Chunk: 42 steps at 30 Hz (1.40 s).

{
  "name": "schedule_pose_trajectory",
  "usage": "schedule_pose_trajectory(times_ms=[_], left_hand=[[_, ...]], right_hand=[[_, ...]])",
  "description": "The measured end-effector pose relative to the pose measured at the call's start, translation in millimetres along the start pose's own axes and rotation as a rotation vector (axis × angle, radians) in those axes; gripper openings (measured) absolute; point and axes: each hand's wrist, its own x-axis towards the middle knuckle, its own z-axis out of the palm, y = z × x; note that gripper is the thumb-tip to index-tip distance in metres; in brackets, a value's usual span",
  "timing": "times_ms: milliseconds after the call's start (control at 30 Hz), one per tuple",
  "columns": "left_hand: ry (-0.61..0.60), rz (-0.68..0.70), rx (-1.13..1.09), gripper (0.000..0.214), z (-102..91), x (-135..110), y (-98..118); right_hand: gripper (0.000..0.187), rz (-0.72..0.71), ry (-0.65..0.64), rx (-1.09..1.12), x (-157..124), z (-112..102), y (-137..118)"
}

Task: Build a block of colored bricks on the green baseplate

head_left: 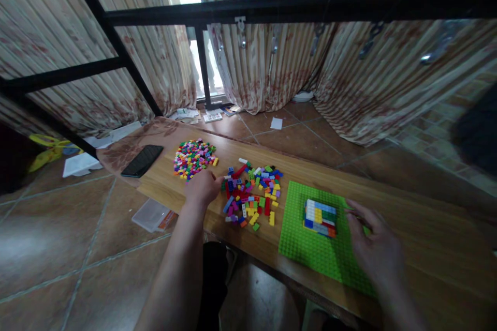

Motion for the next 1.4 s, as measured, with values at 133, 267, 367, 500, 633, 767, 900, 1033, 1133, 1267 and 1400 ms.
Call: schedule_pose_trajectory(times_ms=[133, 267, 367, 500, 633, 767, 900, 1033, 1133, 1267, 1400], left_hand=[[0.008, 0.003, 0.058, 0.038, 4.4, 1.6, 7.5], [0.012, 0.005, 0.054, 0.032, 7.7, 5.3, 9.9], [0.008, 0.053, 0.018, 0.026, 11.2, 8.6, 10.0], [-0.001, 0.118, -0.019, 0.02, 13.6, 10.2, 11.4], [-0.035, 0.157, -0.078, 0.019, 12.3, 7.7, 14.2], [-0.085, 0.215, -0.139, 0.023, 11.9, 6.9, 15.0], [-0.074, 0.248, -0.195, 0.026, 13.3, 9.6, 13.3], [-0.087, 0.267, -0.249, 0.025, 12.3, 9.0, 13.1], [-0.116, 0.307, -0.215, 0.029, 10.9, 5.0, 15.8], [-0.103, 0.314, -0.12, 0.034, 12.4, 0.3, 21.6], [-0.106, 0.357, -0.085, 0.031, 16.1, -0.7, 27.4]], right_hand=[[0.037, 0.028, 0.08, 0.011, -1.0, -2.6, 0.0], [0.038, 0.047, 0.099, 0.018, -1.4, -4.6, -0.3], [0.038, 0.056, 0.1, 0.012, -1.4, -5.3, -1.0], [0.037, 0.069, 0.099, 0.004, -1.4, -5.5, -1.2], [0.037, 0.089, 0.102, -0.008, -1.1, -4.7, -1.0], [0.037, 0.079, 0.091, -0.028, -1.4, -2.2, 0.1], [0.039, 0.044, 0.087, -0.024, -2.0, 0.0, 2.0], [0.04, 0.054, 0.08, -0.025, -2.2, 1.2, 2.9], [0.04, 0.06, 0.079, -0.028, -2.1, 1.4, 2.4], [0.039, 0.05, 0.075, -0.026, -2.5, 0.8, 1.3], [0.038, 0.043, 0.078, 0.003, -3.9, 1.2, 0.1]])
